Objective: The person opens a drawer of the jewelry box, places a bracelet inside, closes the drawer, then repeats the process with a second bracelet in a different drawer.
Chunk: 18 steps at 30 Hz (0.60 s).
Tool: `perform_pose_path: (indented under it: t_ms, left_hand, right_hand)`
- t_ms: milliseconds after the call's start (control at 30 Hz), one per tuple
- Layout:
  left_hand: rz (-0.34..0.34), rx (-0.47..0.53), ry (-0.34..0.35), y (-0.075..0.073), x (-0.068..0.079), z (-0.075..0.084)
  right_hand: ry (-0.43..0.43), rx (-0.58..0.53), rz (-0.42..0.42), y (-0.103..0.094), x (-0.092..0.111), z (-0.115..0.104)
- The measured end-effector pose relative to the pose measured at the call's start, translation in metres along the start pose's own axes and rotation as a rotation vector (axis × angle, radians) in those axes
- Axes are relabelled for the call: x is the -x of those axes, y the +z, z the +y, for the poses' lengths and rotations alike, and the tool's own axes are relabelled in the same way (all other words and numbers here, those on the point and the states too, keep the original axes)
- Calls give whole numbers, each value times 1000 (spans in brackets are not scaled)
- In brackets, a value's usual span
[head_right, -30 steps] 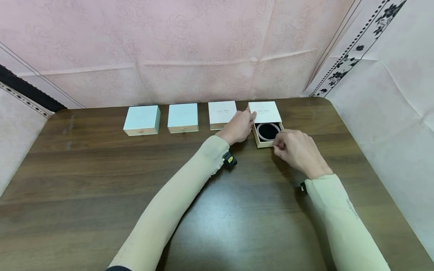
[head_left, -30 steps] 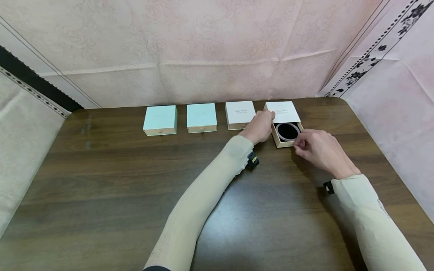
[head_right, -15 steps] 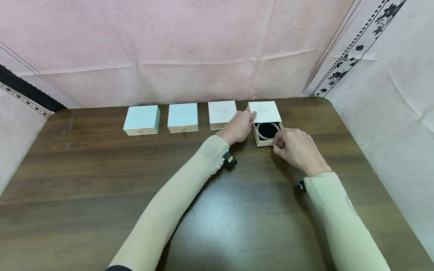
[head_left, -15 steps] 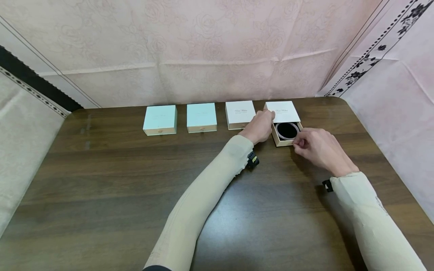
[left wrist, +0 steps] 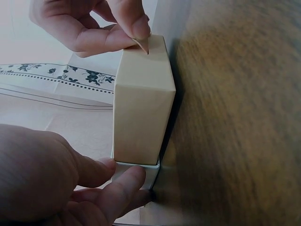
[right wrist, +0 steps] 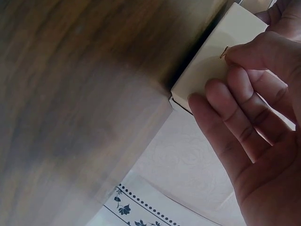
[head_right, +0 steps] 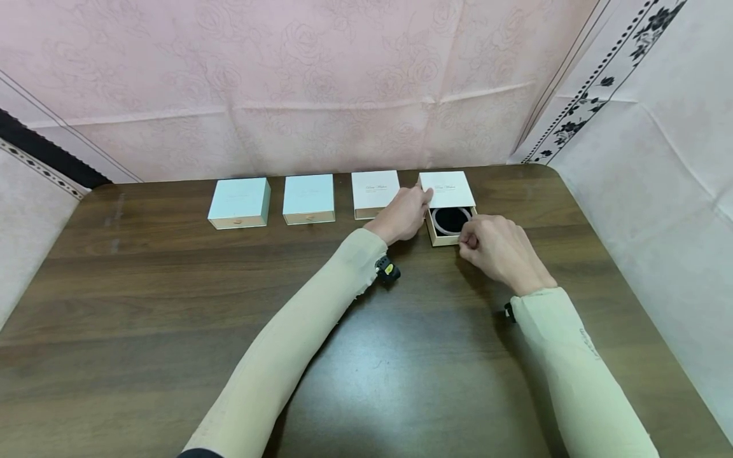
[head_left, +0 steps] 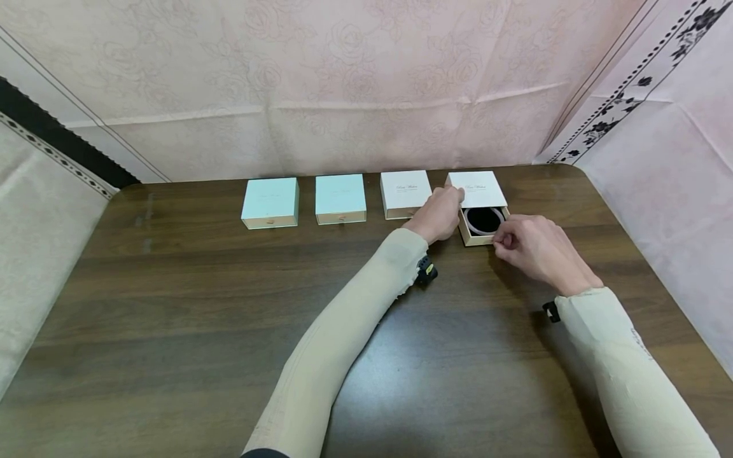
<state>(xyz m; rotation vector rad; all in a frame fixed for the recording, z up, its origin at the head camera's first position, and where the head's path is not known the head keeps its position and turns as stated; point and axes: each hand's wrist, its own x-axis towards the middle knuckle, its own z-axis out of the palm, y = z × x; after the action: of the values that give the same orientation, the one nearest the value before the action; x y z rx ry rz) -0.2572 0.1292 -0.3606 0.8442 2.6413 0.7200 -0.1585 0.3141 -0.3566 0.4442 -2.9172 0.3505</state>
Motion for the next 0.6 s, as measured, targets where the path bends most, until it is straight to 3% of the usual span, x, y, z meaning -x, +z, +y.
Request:
perform_pose_path:
  t_ms: [233,600]
  left_hand:
    - [0,45,-14,0,1,0]
    - [-21,36,6,-3,1,0]
  right_hand:
    - [15,1,-10,1,-1,0]
    - [30,-4,-21,0,-5,1]
